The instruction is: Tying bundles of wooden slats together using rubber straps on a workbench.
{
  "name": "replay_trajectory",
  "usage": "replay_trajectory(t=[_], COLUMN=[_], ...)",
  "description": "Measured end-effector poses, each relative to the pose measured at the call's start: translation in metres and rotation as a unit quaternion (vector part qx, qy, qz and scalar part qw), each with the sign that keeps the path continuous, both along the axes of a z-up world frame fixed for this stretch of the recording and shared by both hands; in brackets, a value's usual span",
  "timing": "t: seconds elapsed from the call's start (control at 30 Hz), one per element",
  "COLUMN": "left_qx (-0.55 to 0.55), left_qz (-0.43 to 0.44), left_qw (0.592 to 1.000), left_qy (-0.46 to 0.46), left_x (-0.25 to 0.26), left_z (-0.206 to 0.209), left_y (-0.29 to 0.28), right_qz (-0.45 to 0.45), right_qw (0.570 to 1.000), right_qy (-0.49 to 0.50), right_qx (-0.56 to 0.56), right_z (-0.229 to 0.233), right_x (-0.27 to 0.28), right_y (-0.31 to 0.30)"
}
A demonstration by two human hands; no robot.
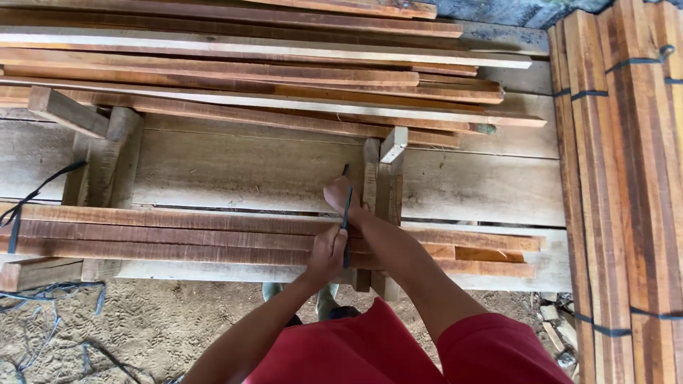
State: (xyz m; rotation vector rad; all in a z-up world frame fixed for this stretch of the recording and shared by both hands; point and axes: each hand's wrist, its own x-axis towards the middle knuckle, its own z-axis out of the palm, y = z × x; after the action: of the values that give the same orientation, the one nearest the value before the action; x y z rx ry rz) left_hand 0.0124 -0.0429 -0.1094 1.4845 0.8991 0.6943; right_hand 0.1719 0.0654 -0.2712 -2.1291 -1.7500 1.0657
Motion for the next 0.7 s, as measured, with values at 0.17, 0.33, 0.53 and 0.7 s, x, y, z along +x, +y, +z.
replay_trajectory(t=[0.17, 0.33, 0.53, 0.7], left_qx=[0.004, 0.051, 0.000, 0.016], left_qz=[-0.002, 0.008, 0.076, 0.071], left_qw=[0.999, 0.998, 0.996, 0.997], left_qy=[0.043, 0.023, -0.040, -0.039], left_x=[0.004, 0.001, 0.003, 0.006], left_z=[0.029, 0.024, -0.019, -0.038], left_y=[0.002, 0.004, 0.000, -0.002], right_qz=[0.105, 0.175, -0.273, -0.285], right_qw=[0.988, 0.926, 0.962, 0.943], right_qy=[-0.109, -0.335, 0.007, 0.143], right_qx=[-0.026, 0.015, -0.026, 0.097], right_z=[0.008, -0.026, 0.057, 0.085], right_x=[-0.010, -0.012, -0.018, -0.013], right_y=[0.005, 0.014, 0.002, -0.013])
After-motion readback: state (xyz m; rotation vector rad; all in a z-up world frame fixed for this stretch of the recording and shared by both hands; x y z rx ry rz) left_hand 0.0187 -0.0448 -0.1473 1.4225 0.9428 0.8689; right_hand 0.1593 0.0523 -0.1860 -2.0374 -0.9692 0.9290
